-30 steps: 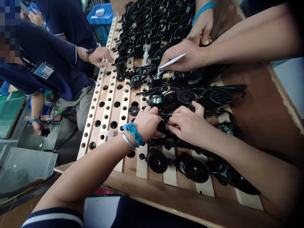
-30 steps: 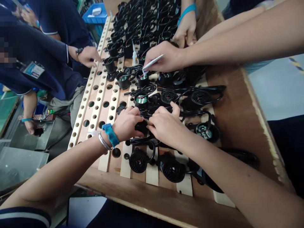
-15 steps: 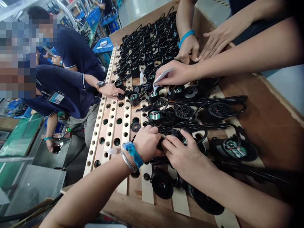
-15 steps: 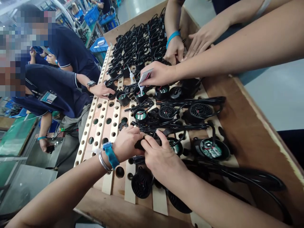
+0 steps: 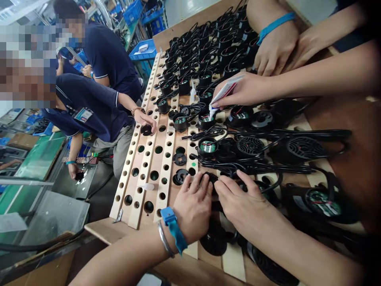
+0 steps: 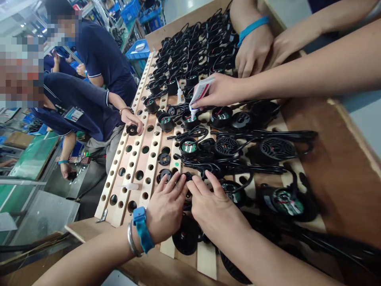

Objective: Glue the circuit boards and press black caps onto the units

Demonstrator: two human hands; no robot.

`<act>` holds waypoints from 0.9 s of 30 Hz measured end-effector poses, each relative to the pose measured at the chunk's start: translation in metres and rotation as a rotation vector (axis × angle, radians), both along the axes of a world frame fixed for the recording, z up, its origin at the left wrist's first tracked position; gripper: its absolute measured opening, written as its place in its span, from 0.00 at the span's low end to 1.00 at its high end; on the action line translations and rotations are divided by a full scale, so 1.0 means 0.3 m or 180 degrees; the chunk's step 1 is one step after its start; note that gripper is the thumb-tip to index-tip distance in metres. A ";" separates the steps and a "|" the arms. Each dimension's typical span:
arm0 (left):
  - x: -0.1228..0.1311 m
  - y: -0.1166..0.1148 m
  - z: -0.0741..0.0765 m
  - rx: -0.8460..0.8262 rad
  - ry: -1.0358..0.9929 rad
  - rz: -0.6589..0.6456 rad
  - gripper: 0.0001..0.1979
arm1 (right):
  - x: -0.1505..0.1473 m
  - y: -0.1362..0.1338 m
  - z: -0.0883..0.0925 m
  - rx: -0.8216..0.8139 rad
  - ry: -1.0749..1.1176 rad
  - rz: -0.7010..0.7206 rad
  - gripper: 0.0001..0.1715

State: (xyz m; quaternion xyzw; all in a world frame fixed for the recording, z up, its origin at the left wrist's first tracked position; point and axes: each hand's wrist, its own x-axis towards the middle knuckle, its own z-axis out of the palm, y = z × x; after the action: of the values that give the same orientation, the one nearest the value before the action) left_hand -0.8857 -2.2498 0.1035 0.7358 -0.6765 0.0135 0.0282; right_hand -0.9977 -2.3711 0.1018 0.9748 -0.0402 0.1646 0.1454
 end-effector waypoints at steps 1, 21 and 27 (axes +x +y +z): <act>-0.004 -0.004 0.004 0.0029 -0.0036 -0.0006 0.27 | -0.003 -0.003 0.002 0.0050 -0.0051 0.0000 0.19; -0.018 -0.022 -0.016 -0.0055 -0.0741 -0.0127 0.24 | -0.102 -0.009 0.050 0.1062 -0.0170 -0.0200 0.23; -0.022 -0.028 0.002 0.0087 -0.0594 -0.0125 0.24 | -0.035 0.015 0.018 0.0678 0.0114 -0.0250 0.17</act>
State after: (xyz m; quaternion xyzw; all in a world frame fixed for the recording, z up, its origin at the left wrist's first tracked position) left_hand -0.8923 -2.2583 0.1041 0.7183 -0.6906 0.0722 -0.0448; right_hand -1.0083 -2.3667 0.1071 0.9851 -0.0931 0.1361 0.0480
